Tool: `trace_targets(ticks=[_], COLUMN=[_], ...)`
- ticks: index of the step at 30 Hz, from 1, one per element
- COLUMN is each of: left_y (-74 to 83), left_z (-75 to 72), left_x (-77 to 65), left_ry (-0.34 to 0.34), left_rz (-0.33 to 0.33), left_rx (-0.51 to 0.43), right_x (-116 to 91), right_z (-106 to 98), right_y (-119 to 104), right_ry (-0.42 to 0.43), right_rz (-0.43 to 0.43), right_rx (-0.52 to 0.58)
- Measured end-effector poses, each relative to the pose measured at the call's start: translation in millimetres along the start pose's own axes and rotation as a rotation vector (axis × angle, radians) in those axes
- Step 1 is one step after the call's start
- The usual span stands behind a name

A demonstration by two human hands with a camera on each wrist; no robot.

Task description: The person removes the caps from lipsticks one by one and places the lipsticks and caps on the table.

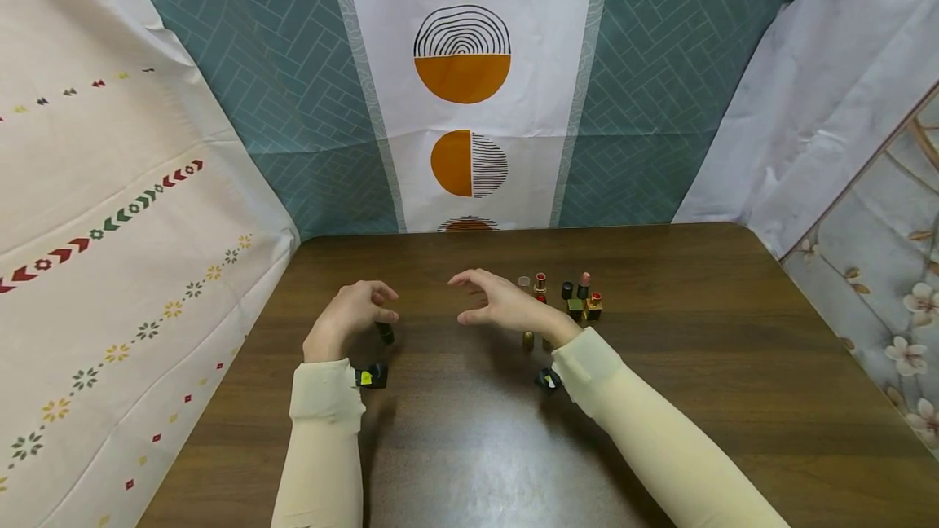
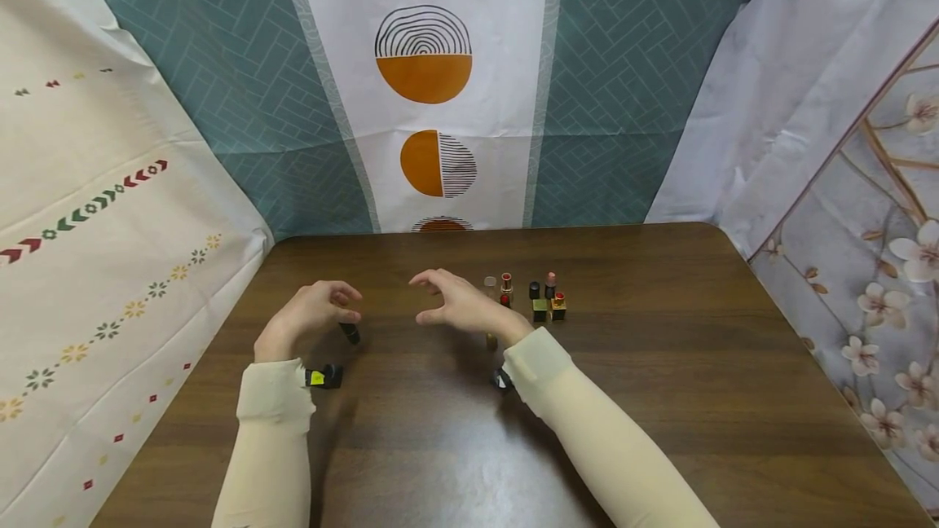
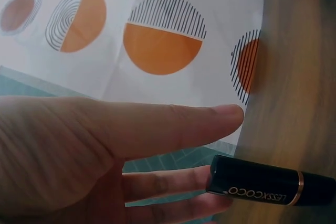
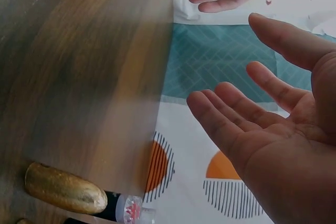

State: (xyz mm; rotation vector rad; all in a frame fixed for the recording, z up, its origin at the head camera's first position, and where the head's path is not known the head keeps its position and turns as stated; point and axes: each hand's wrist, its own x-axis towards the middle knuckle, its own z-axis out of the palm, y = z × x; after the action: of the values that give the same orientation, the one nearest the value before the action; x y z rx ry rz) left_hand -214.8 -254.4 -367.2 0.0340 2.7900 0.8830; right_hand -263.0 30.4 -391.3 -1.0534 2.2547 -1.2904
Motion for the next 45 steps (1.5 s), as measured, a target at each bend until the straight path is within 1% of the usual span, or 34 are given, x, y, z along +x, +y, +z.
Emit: trace_targets(ticks=[5, 13, 18, 23, 28, 31, 34, 37, 41, 45], left_y=[-2.4, -4.8, -5.0, -7.6, -10.9, -11.8, -11.7, -10.1, -7.1, -5.3], left_z=[1.8, 7.8, 9.6, 10.4, 11.4, 12.1, 12.1, 12.1, 12.2, 12.2], left_x=[2.9, 4.8, 3.2, 3.4, 6.7, 9.0, 9.8, 9.7, 9.7, 10.3], left_ry=[0.000, 0.003, 0.031, 0.056, 0.083, 0.099, 0.106, 0.104, 0.100, 0.104], left_rz=[0.002, -0.042, -0.061, -0.074, -0.057, -0.035, -0.007, 0.008, 0.024, 0.052], left_rx=[0.029, 0.081, 0.088, 0.081, 0.074, 0.064, 0.045, 0.008, -0.051, -0.085], right_x=[3.9, 6.5, 10.0, 13.4, 17.8, 20.6, 23.0, 25.5, 28.0, 29.8], right_z=[3.6, 8.1, 12.9, 18.1, 23.3, 26.2, 29.2, 32.1, 35.8, 39.4], right_y=[3.4, 6.2, 7.4, 7.1, 9.8, 12.6, 13.7, 14.6, 17.0, 18.4], right_ry=[0.005, -0.001, -0.010, -0.018, -0.016, -0.015, -0.018, -0.024, -0.021, -0.007], right_rz=[0.007, 0.005, -0.001, 0.017, 0.021, 0.025, 0.026, 0.026, 0.026, 0.029], right_rx=[-0.021, -0.018, -0.013, 0.008, 0.017, 0.045, 0.081, 0.096, 0.076, 0.036])
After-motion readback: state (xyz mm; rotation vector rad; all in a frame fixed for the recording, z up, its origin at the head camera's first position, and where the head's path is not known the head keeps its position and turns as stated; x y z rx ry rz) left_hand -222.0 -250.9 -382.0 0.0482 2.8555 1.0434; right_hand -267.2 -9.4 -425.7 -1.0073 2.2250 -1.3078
